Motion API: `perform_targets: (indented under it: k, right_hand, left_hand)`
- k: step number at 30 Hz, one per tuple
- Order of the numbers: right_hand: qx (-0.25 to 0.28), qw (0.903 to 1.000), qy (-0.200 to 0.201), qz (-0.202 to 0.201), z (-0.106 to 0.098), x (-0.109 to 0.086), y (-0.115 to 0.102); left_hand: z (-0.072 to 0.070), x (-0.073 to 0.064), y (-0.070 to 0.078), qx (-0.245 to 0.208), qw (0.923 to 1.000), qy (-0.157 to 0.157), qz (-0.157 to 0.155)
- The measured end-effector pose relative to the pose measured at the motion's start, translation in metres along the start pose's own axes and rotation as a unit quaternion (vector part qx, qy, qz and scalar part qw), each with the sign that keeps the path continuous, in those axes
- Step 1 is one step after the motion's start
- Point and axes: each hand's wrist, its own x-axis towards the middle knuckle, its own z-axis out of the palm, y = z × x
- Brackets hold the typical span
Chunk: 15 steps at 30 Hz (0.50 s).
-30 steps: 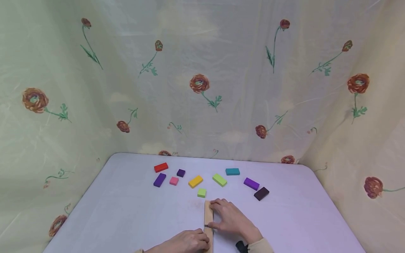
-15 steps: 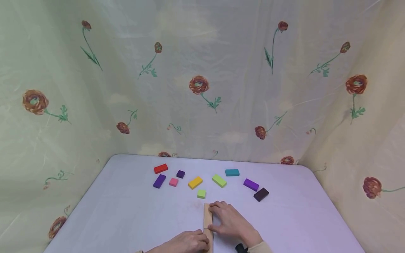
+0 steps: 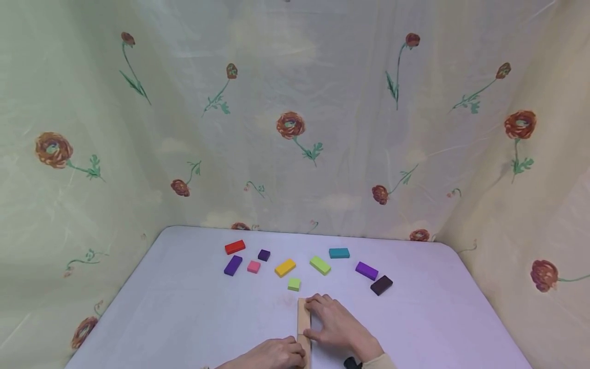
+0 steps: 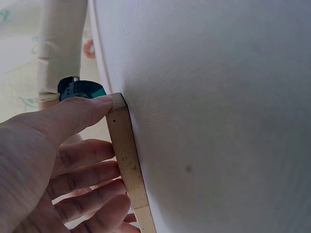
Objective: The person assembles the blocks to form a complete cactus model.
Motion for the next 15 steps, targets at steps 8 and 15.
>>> perform_targets:
  k: [8, 15]
  right_hand:
    - [0.004, 0.9999, -0.012, 0.002, -0.002, 0.003, 0.003]
    - [0.021, 0.9998, -0.003, 0.004, -0.004, 0.008, 0.006]
  left_hand:
    - [0.029, 0.013, -0.022, -0.003, 1.0000, -0.004, -0.001]
    - [0.005, 0.002, -0.004, 0.012, 0.9997, 0.010, 0.016]
